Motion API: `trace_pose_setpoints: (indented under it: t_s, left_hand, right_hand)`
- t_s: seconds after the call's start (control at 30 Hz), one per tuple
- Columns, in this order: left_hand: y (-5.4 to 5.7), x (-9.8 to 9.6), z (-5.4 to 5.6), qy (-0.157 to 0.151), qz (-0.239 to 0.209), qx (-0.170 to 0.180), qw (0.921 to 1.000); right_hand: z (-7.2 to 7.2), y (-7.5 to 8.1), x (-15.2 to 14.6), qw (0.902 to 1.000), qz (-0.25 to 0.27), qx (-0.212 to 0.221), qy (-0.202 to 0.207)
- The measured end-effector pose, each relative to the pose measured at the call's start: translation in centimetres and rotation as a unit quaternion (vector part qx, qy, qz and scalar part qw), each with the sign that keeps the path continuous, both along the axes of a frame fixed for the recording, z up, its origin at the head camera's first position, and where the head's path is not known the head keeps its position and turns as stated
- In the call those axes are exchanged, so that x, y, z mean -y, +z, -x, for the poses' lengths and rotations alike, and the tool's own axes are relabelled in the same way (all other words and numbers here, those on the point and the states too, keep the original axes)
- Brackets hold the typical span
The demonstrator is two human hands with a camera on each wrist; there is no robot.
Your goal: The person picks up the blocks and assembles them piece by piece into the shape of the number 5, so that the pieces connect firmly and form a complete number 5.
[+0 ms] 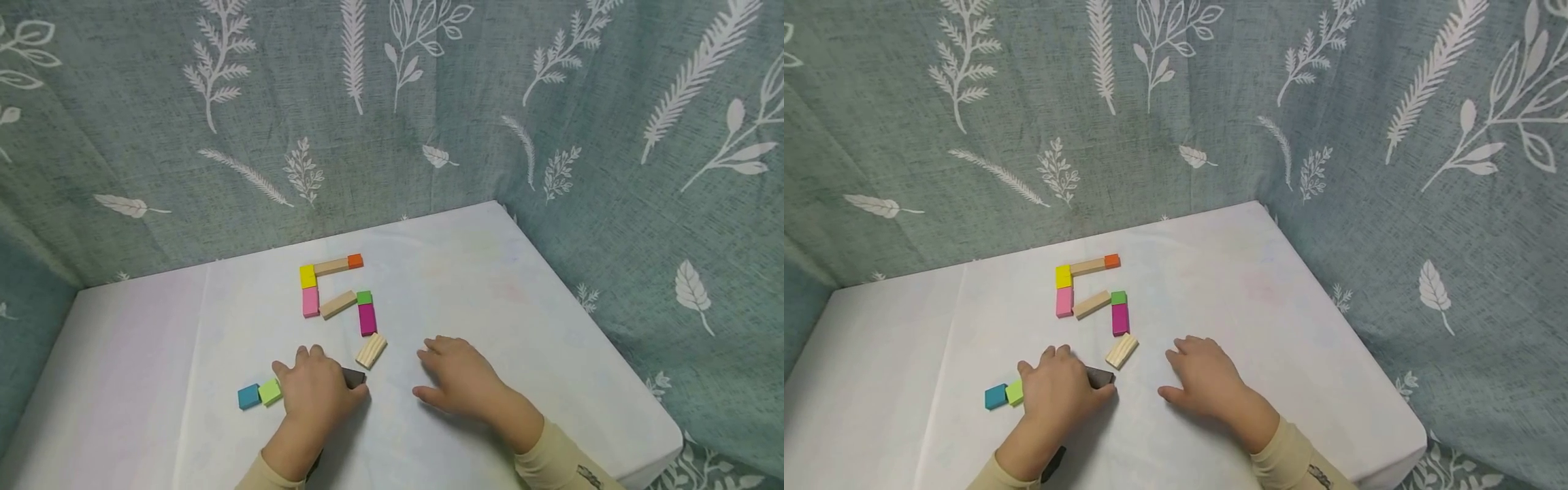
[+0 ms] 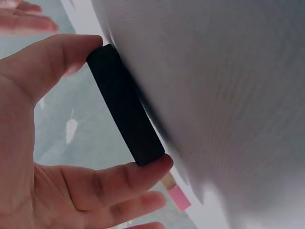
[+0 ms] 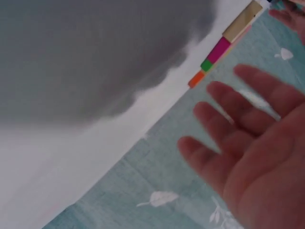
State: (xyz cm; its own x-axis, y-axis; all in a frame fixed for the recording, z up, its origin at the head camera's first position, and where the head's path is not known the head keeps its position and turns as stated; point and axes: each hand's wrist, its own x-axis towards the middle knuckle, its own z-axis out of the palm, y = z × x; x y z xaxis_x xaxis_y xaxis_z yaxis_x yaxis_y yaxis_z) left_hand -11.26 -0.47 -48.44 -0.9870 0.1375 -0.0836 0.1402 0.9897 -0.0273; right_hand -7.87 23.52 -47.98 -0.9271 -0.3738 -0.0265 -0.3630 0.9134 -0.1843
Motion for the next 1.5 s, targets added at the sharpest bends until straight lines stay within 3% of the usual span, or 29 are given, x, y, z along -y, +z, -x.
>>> trace_pose_setpoints:
  t_s: [0.13, 0.3, 0.77, 0.97, 1.07, 1.17, 1.3, 1.4, 1.5]
  left_hand:
    - [0.0, 0.1, 0.4, 0.004, -0.006, 0.009, 0.9999]
    - [-0.1, 0.3, 0.7, 0.004, -0.009, 0.007, 0.9999]
    - [0.2, 0.5, 0.7, -0.005, 0.01, 0.004, 0.9999]
    - [0.2, 1.0, 0.4, -0.008, -0.003, -0.017, 0.9998]
    - [0.8, 1.3, 0.3, -0.004, -0.019, -0.016, 0.9997]
    - [1.7, 2.4, 0.4, 0.012, -0.039, -0.007, 0.9991]
    - [2.7, 5.1, 0.7, 0.024, -0.065, -0.026, 0.9973]
    - [2.8, 6.7, 0.7, 0.02, -0.082, -0.038, 0.9957]
    - [2.5, 7.4, 0.6, 0.009, -0.096, -0.029, 0.9949]
  right_hand:
    - [0.3, -0.2, 1.0, 0.9975, -0.027, 0.037, 0.054]
    - [0.8, -0.1, 2.6, 0.9942, -0.059, 0.046, 0.077]
    - [2.1, -1.0, 4.5, 0.9921, -0.088, 0.048, 0.075]
    - [2.3, -1.1, 4.7, 0.9921, -0.084, 0.055, 0.076]
    - [2.3, -1.2, 4.7, 0.9923, -0.08, 0.053, 0.079]
    - [2.4, -1.1, 4.8, 0.9925, -0.076, 0.05, 0.082]
    - [2.4, -0.8, 5.1, 0.9921, -0.076, 0.048, 0.087]
    - [2.2, -0.6, 5.4, 0.9902, -0.079, 0.052, 0.102]
    - [2.0, -0.5, 5.7, 0.9871, -0.088, 0.055, 0.122]
